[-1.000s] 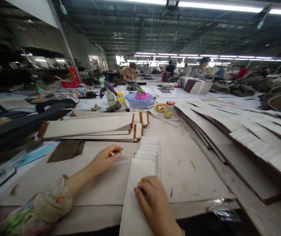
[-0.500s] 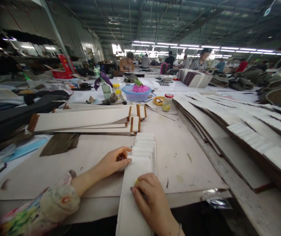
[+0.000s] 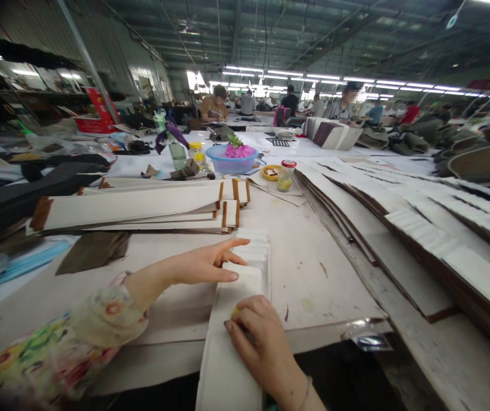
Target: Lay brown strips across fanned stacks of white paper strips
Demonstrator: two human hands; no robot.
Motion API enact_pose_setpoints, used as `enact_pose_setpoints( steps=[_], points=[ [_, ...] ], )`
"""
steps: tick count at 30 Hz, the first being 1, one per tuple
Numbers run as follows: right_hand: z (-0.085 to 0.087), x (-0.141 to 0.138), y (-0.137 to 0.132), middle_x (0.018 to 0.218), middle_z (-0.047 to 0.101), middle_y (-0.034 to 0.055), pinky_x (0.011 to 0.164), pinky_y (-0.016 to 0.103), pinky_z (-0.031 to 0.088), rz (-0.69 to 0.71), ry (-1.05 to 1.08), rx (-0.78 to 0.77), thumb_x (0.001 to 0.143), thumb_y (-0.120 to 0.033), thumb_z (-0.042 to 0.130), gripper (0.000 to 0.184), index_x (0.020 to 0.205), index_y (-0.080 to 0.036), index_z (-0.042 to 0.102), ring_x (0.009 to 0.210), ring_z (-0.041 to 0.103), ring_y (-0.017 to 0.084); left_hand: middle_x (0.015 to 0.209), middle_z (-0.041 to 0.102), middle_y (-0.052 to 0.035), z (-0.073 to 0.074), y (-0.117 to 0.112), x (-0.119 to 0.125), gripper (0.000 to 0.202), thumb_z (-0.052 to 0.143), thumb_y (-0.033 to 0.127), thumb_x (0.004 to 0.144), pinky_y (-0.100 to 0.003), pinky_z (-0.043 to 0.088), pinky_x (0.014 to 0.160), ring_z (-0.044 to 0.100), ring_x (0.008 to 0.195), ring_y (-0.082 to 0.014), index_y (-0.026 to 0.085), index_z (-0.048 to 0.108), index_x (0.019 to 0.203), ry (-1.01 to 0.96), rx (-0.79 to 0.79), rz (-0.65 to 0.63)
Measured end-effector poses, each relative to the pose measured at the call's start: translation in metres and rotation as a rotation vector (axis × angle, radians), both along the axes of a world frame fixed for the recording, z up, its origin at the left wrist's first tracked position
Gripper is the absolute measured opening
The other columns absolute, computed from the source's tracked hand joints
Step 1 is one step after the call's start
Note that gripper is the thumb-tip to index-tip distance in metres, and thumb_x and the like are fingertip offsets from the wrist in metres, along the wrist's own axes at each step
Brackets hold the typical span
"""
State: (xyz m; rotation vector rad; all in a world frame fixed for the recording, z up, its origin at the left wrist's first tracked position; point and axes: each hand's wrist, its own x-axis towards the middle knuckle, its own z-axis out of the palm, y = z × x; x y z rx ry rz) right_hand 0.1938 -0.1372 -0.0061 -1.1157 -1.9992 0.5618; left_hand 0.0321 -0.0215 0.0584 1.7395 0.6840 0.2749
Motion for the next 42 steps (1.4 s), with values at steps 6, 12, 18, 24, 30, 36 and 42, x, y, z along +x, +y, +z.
enact_pose_setpoints(
  steps=[6, 12, 18, 24, 30, 36, 42],
  points=[
    [-0.002, 0.0, 0.0, 0.08, 0.055, 0.0032, 0.069, 0.031, 0.04, 0.01, -0.004, 0.019, 0.083, -0.016, 0.048, 0.009, 0.075, -0.02, 0.051, 0.078, 0.05, 0.016, 0.104, 0.06, -0.0097, -0.003, 0.011, 0.027, 0.063, 0.057, 0.025, 0.072, -0.03, 0.041, 0.081, 0.057, 0.089, -0.0186, 0.014, 0.031, 0.129, 0.175, 0.141, -0.116],
    [0.0, 0.001, -0.001, 0.08, 0.055, 0.0028, 0.071, 0.031, 0.04, 0.025, -0.018, 0.027, 0.083, -0.016, 0.048, 0.009, 0.076, -0.019, 0.051, 0.079, 0.05, 0.015, 0.11, 0.058, -0.0061, -0.018, 0.005, 0.033, 0.043, 0.055, 0.018, 0.066, -0.03, 0.041, 0.085, 0.054, 0.098, -0.0216, 0.016, 0.054, 0.109, 0.355, 0.519, -0.081],
    [0.0, 0.0, 0.0, 0.08, 0.055, 0.0023, 0.072, 0.03, 0.04, 0.013, -0.011, 0.029, 0.083, -0.016, 0.048, 0.009, 0.075, -0.019, 0.051, 0.079, 0.05, 0.015, 0.103, 0.057, -0.0067, -0.021, -0.005, 0.033, 0.032, 0.056, 0.017, 0.071, -0.03, 0.04, 0.087, 0.052, 0.096, -0.0196, 0.014, 0.056, 0.102, 0.317, 0.686, -0.012],
    [-0.003, 0.001, -0.001, 0.082, 0.055, 0.0027, 0.072, 0.03, 0.04, 0.004, 0.004, 0.021, 0.083, -0.016, 0.049, 0.007, 0.077, -0.019, 0.053, 0.08, 0.05, 0.015, 0.1, 0.055, -0.0056, -0.03, -0.016, 0.031, 0.024, 0.053, 0.018, 0.078, -0.03, 0.039, 0.088, 0.049, 0.096, -0.0184, 0.015, 0.056, 0.102, 0.289, 0.785, 0.061],
    [-0.002, 0.0, -0.001, 0.081, 0.056, 0.0027, 0.071, 0.03, 0.04, 0.002, 0.014, 0.037, 0.083, -0.015, 0.05, 0.007, 0.077, -0.019, 0.053, 0.08, 0.05, 0.014, 0.094, 0.054, -0.0048, -0.038, -0.025, 0.029, 0.021, 0.044, 0.015, 0.084, -0.03, 0.041, 0.082, 0.047, 0.09, -0.0178, 0.016, 0.055, 0.102, 0.305, 0.937, 0.011],
    [-0.002, 0.0, -0.001, 0.081, 0.056, 0.003, 0.071, 0.031, 0.041, -0.004, 0.016, 0.029, 0.082, -0.016, 0.05, 0.007, 0.077, -0.019, 0.053, 0.08, 0.05, 0.015, 0.091, 0.053, -0.0039, -0.038, -0.025, 0.029, 0.02, 0.04, 0.014, 0.086, -0.029, 0.04, 0.08, 0.046, 0.087, -0.0172, 0.016, 0.054, 0.1, 0.332, 1.012, -0.042],
    [-0.004, 0.001, -0.002, 0.08, 0.056, 0.0027, 0.071, 0.031, 0.041, 0.006, 0.018, 0.033, 0.082, -0.015, 0.05, 0.008, 0.076, -0.019, 0.053, 0.078, 0.05, 0.015, 0.096, 0.052, -0.0056, -0.031, -0.036, 0.033, 0.019, 0.04, 0.013, 0.085, -0.03, 0.04, 0.081, 0.044, 0.089, -0.0187, 0.013, 0.051, 0.101, 0.437, 1.079, -0.119]
  ],
)
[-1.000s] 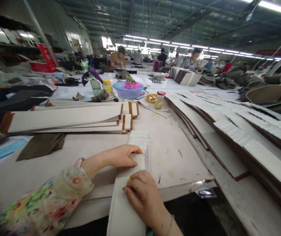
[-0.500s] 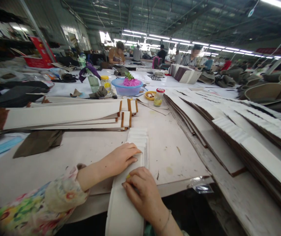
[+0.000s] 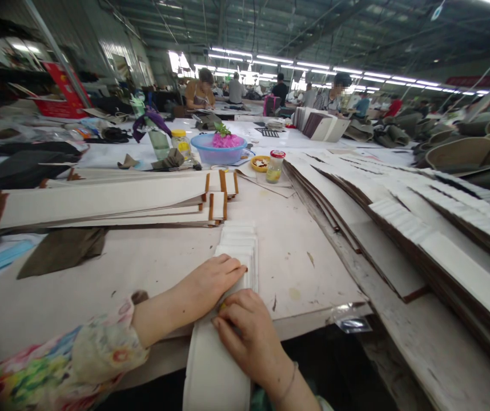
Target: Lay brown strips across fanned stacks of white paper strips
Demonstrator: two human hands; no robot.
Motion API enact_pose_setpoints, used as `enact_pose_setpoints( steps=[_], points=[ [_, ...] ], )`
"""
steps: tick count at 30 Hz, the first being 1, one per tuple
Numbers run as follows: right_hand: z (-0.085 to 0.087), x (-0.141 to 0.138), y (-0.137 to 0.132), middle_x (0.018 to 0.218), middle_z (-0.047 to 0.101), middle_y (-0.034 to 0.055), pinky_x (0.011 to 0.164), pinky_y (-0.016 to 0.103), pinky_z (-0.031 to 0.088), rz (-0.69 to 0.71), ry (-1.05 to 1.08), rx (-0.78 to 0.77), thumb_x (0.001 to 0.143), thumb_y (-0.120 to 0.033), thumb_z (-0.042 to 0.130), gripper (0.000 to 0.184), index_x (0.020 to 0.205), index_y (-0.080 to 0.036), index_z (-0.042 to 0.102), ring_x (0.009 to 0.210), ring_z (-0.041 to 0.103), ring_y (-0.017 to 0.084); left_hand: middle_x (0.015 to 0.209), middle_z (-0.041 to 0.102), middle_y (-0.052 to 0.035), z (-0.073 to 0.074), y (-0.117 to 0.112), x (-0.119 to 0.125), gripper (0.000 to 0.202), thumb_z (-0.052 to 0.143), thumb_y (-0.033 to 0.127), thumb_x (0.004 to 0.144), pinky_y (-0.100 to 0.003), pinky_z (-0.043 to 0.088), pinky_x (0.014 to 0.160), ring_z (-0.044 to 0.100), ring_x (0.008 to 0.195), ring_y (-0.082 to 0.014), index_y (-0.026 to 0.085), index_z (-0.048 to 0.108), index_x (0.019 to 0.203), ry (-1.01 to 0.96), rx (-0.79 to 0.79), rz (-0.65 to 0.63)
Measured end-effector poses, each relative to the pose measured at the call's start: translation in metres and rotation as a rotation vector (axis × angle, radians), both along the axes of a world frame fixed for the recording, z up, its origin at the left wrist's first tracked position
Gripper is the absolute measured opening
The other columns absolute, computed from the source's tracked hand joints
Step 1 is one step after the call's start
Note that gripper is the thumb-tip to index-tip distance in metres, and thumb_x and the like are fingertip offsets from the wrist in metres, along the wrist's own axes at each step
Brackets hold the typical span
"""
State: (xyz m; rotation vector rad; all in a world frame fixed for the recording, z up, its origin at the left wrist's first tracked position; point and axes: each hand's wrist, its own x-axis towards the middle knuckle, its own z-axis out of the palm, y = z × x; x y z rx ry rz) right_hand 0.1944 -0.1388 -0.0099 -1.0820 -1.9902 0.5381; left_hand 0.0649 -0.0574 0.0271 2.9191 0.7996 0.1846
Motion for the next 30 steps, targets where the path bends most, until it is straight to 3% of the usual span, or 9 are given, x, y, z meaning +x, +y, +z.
enact_pose_setpoints(
  steps=[4, 8, 11, 17, 22, 30],
  points=[
    [0.002, 0.002, 0.002, 0.082, 0.057, 0.0034, 0.072, 0.031, 0.043, -0.019, -0.018, 0.003, 0.083, -0.016, 0.047, 0.008, 0.081, -0.02, 0.054, 0.081, 0.051, 0.016, 0.098, 0.052, -0.0073, 0.001, -0.003, 0.0, 0.02, 0.042, 0.013, 0.083, -0.032, 0.039, 0.081, 0.044, 0.091, -0.0198, 0.012, 0.05, 0.102, 0.046, 0.005, 0.0],
    [0.003, 0.01, 0.016, 0.094, 0.056, 0.0073, 0.08, 0.038, 0.042, -0.235, -0.111, 0.073, 0.083, -0.018, 0.047, 0.015, 0.098, -0.02, 0.05, 0.092, 0.05, 0.021, 0.097, 0.052, -0.0048, -0.005, 0.003, -0.004, 0.02, 0.046, 0.018, 0.083, -0.032, 0.038, 0.079, 0.044, 0.09, -0.0197, 0.018, 0.051, 0.102, -0.056, -0.032, 0.041],
    [0.001, 0.017, 0.031, 0.1, 0.055, 0.0093, 0.084, 0.043, 0.04, -0.303, -0.208, 0.101, 0.082, -0.025, 0.051, 0.026, 0.106, -0.019, 0.046, 0.097, 0.049, 0.023, 0.094, 0.052, -0.0038, -0.009, 0.008, -0.007, 0.019, 0.044, 0.02, 0.084, -0.032, 0.038, 0.078, 0.046, 0.09, -0.0191, 0.021, 0.054, 0.1, -0.136, -0.062, 0.107],
    [-0.004, 0.025, 0.04, 0.107, 0.053, 0.0103, 0.086, 0.043, 0.04, -0.271, -0.329, 0.057, 0.083, -0.03, 0.05, 0.032, 0.112, -0.019, 0.045, 0.102, 0.047, 0.024, 0.094, 0.053, -0.0038, -0.01, 0.019, -0.026, 0.018, 0.055, 0.028, 0.079, -0.031, 0.039, 0.082, 0.047, 0.092, -0.019, 0.019, 0.057, 0.094, -0.259, -0.2, 0.165],
    [0.005, 0.021, 0.042, 0.105, 0.054, 0.0094, 0.085, 0.042, 0.039, -0.249, -0.444, 0.068, 0.083, -0.03, 0.051, 0.03, 0.111, -0.019, 0.05, 0.1, 0.047, 0.024, 0.097, 0.053, -0.0046, -0.014, 0.021, -0.04, 0.021, 0.058, 0.028, 0.076, -0.03, 0.038, 0.085, 0.047, 0.096, -0.0184, 0.017, 0.056, 0.095, -0.362, -0.308, 0.182],
    [0.013, 0.012, 0.053, 0.095, 0.055, 0.0059, 0.08, 0.038, 0.041, -0.147, -0.488, 0.057, 0.083, -0.024, 0.051, 0.02, 0.103, -0.021, 0.054, 0.091, 0.049, 0.021, 0.092, 0.053, -0.004, -0.016, 0.016, -0.036, 0.014, 0.053, 0.027, 0.081, -0.029, 0.039, 0.083, 0.047, 0.092, -0.0172, 0.016, 0.056, 0.089, -0.363, -0.267, 0.177]
  ],
)
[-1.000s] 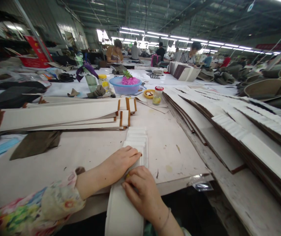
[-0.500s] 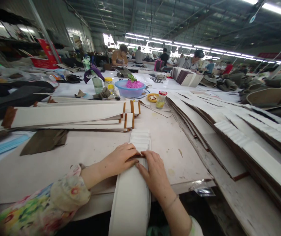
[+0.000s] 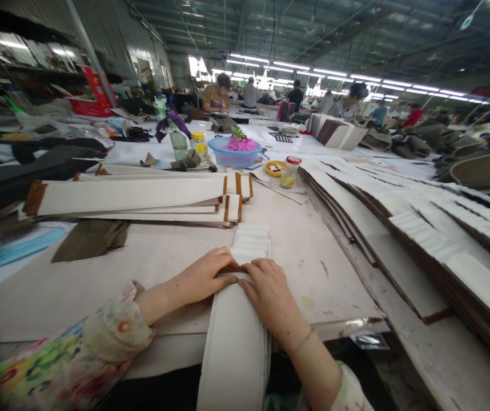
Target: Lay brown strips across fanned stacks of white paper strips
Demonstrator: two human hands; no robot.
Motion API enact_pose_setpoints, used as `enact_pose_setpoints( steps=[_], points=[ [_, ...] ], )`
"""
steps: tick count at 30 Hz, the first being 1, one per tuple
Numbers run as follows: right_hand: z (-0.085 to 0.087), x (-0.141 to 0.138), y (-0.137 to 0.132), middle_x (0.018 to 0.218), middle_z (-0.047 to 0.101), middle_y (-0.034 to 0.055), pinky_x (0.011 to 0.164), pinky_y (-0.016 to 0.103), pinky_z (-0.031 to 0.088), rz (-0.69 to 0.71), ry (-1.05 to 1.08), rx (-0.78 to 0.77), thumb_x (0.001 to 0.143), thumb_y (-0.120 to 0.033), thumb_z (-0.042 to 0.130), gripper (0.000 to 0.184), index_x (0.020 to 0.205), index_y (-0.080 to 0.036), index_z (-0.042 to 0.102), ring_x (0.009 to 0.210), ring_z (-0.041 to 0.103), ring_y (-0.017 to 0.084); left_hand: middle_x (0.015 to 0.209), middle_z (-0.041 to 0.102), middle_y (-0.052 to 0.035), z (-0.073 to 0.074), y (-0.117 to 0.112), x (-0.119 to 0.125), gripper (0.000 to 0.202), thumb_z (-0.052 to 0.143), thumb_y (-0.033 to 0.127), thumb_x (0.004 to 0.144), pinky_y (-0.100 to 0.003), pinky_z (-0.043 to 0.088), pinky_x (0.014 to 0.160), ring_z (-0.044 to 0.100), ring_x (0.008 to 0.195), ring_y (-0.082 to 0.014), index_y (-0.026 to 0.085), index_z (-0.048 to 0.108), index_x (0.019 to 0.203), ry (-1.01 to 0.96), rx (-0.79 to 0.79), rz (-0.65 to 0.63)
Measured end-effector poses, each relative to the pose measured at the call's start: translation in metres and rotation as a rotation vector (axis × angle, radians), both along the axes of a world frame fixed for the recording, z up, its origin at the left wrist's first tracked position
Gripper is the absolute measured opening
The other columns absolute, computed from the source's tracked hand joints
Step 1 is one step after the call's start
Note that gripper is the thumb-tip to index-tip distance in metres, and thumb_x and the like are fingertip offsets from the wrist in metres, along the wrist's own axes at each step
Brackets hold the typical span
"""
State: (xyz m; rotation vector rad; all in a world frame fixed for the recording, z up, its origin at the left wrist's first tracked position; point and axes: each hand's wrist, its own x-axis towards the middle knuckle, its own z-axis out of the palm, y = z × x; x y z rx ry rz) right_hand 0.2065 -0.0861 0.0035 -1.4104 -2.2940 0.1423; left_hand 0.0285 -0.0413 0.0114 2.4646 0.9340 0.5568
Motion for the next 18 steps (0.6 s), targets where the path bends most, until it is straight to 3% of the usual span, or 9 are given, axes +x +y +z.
enact_pose_setpoints(
  steps=[6, 12, 18],
  points=[
    [0.007, -0.009, -0.006, 0.088, 0.055, 0.0067, 0.08, 0.04, 0.044, 0.043, -0.079, 0.024, 0.086, -0.017, 0.045, 0.014, 0.096, -0.018, 0.055, 0.088, 0.05, 0.022, 0.091, 0.052, -0.005, 0.005, -0.006, 0.002, 0.017, 0.043, 0.026, 0.086, -0.031, 0.038, 0.08, 0.047, 0.089, -0.018, 0.016, 0.056, 0.084, 0.132, 0.11, -0.025],
    [0.009, -0.008, -0.005, 0.091, 0.055, 0.0072, 0.08, 0.041, 0.045, 0.023, -0.076, -0.005, 0.085, -0.016, 0.046, 0.019, 0.102, -0.017, 0.054, 0.09, 0.05, 0.022, 0.093, 0.053, -0.0033, 0.002, 0.001, -0.012, 0.017, 0.053, 0.028, 0.081, -0.028, 0.037, 0.084, 0.047, 0.093, -0.0163, 0.018, 0.056, 0.094, 0.0, -0.012, -0.075],
    [0.007, -0.003, 0.004, 0.096, 0.056, 0.0075, 0.08, 0.038, 0.046, 0.136, -0.014, -0.056, 0.085, -0.013, 0.043, 0.028, 0.109, -0.019, 0.053, 0.091, 0.051, 0.02, 0.092, 0.053, -0.0025, -0.003, 0.002, -0.022, 0.024, 0.056, 0.032, 0.078, -0.026, 0.041, 0.074, 0.05, 0.084, -0.0146, 0.017, 0.054, 0.096, -0.051, -0.111, 0.002]
  ],
)
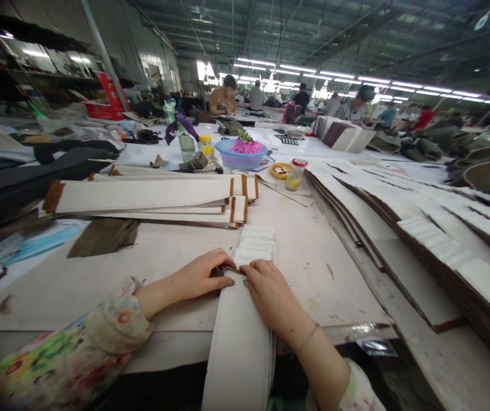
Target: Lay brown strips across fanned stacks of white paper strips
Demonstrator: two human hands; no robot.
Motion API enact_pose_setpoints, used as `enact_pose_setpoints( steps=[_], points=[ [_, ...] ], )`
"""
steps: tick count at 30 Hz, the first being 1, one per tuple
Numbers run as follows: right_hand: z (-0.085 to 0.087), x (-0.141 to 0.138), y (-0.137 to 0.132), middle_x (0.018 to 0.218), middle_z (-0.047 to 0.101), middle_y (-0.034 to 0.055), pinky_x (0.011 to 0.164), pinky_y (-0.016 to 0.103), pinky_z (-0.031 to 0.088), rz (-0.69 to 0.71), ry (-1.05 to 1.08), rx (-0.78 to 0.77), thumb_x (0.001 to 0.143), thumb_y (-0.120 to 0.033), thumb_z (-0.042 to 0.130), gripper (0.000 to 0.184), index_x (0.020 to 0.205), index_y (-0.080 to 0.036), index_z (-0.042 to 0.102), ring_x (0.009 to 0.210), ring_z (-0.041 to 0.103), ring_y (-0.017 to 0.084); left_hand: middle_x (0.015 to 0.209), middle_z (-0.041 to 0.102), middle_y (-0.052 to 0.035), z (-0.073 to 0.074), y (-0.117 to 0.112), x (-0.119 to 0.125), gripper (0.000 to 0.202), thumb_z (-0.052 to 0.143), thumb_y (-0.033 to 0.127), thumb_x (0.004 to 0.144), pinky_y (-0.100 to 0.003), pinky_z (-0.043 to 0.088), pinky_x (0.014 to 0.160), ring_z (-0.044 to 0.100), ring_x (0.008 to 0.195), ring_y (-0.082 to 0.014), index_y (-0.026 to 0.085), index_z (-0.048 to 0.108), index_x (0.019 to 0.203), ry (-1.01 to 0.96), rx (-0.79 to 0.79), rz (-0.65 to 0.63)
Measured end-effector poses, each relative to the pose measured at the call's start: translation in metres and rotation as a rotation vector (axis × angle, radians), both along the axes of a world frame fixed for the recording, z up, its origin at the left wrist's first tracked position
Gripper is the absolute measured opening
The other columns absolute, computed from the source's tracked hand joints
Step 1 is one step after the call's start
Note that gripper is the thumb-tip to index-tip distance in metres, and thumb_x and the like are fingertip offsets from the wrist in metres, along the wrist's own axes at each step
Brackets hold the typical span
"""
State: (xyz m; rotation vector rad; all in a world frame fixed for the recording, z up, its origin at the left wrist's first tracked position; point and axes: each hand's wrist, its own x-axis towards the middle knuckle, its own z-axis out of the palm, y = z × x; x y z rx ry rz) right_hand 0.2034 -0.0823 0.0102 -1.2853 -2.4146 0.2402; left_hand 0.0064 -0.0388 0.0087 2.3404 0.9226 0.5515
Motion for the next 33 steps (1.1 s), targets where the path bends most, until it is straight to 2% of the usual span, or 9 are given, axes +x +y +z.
enact_pose_setpoints(
  steps=[5, 8, 10, 12, 14, 16, 21, 28, 33],
  points=[
    [0.002, -0.003, -0.004, 0.096, 0.056, 0.0067, 0.081, 0.038, 0.046, 0.027, -0.018, 0.034, 0.083, -0.009, 0.043, 0.035, 0.114, -0.022, 0.051, 0.091, 0.051, 0.02, 0.088, 0.054, -0.0038, 0.003, -0.005, -0.001, 0.019, 0.046, 0.033, 0.084, -0.027, 0.039, 0.078, 0.05, 0.086, -0.0162, 0.016, 0.055, 0.086, 0.087, 0.11, -0.065],
    [0.003, -0.005, -0.008, 0.094, 0.055, 0.0068, 0.082, 0.038, 0.045, 0.035, -0.057, 0.033, 0.082, -0.006, 0.043, 0.036, 0.113, -0.02, 0.051, 0.09, 0.05, 0.021, 0.09, 0.056, -0.0045, 0.003, -0.006, -0.005, 0.02, 0.043, 0.031, 0.086, -0.029, 0.038, 0.082, 0.05, 0.089, -0.0166, 0.017, 0.056, 0.09, 0.094, 0.094, -0.097],
    [0.002, -0.005, -0.009, 0.093, 0.054, 0.0066, 0.082, 0.037, 0.046, 0.028, -0.063, 0.032, 0.082, -0.006, 0.043, 0.035, 0.113, -0.019, 0.051, 0.089, 0.049, 0.021, 0.087, 0.058, -0.0036, 0.0, -0.004, -0.006, 0.022, 0.042, 0.032, 0.086, -0.027, 0.04, 0.079, 0.051, 0.086, -0.0154, 0.017, 0.057, 0.09, 0.016, -0.022, -0.036],
    [0.001, -0.004, -0.01, 0.094, 0.054, 0.0066, 0.083, 0.037, 0.046, 0.016, -0.058, 0.043, 0.082, -0.006, 0.043, 0.033, 0.112, -0.019, 0.051, 0.089, 0.049, 0.021, 0.078, 0.058, -0.0021, -0.004, 0.002, -0.005, 0.028, 0.037, 0.036, 0.086, -0.024, 0.043, 0.065, 0.054, 0.071, -0.0129, 0.016, 0.055, 0.086, -0.059, -0.226, 0.096],
    [-0.001, -0.003, -0.01, 0.095, 0.054, 0.0069, 0.083, 0.038, 0.046, 0.006, -0.055, 0.051, 0.083, -0.007, 0.043, 0.031, 0.111, -0.018, 0.051, 0.09, 0.049, 0.021, 0.069, 0.057, -0.0006, -0.007, 0.009, 0.0, 0.035, 0.031, 0.042, 0.086, -0.021, 0.039, 0.047, 0.051, 0.052, -0.01, 0.015, 0.052, 0.081, -0.073, -0.446, 0.214],
    [-0.002, -0.003, -0.01, 0.096, 0.055, 0.0073, 0.083, 0.038, 0.046, 0.0, -0.05, 0.051, 0.083, -0.008, 0.043, 0.03, 0.11, -0.017, 0.052, 0.09, 0.049, 0.021, 0.062, 0.055, 0.0004, -0.008, 0.016, 0.006, 0.04, 0.029, 0.047, 0.084, -0.02, 0.031, 0.037, 0.045, 0.04, -0.0081, 0.015, 0.05, 0.075, -0.02, -0.577, 0.247],
    [-0.004, -0.001, -0.011, 0.099, 0.055, 0.0079, 0.086, 0.036, 0.045, -0.012, -0.001, 0.055, 0.083, -0.009, 0.046, 0.03, 0.112, -0.016, 0.052, 0.094, 0.049, 0.021, 0.045, 0.047, 0.0032, -0.006, 0.024, 0.011, 0.044, 0.038, 0.055, 0.078, -0.019, 0.029, 0.038, 0.04, 0.035, -0.0071, 0.016, 0.049, 0.062, 0.162, -0.541, 0.172],
    [-0.008, -0.002, -0.013, 0.093, 0.058, 0.0074, 0.082, 0.038, 0.047, -0.071, 0.053, 0.097, 0.086, -0.017, 0.044, 0.021, 0.102, -0.017, 0.057, 0.089, 0.052, 0.02, 0.044, 0.042, 0.0067, -0.004, 0.016, 0.006, 0.04, 0.045, 0.056, 0.074, -0.019, 0.027, 0.04, 0.036, 0.039, -0.0073, 0.017, 0.049, 0.067, 0.09, -0.482, 0.153],
    [-0.016, 0.003, -0.018, 0.094, 0.058, 0.0085, 0.082, 0.037, 0.047, -0.131, 0.15, 0.129, 0.085, -0.021, 0.046, 0.02, 0.098, -0.017, 0.06, 0.091, 0.053, 0.02, 0.045, 0.042, 0.0069, -0.002, 0.014, 0.0, 0.041, 0.047, 0.058, 0.071, -0.019, 0.025, 0.037, 0.034, 0.038, -0.0068, 0.017, 0.046, 0.068, 0.066, -0.638, 0.085]
  ],
)
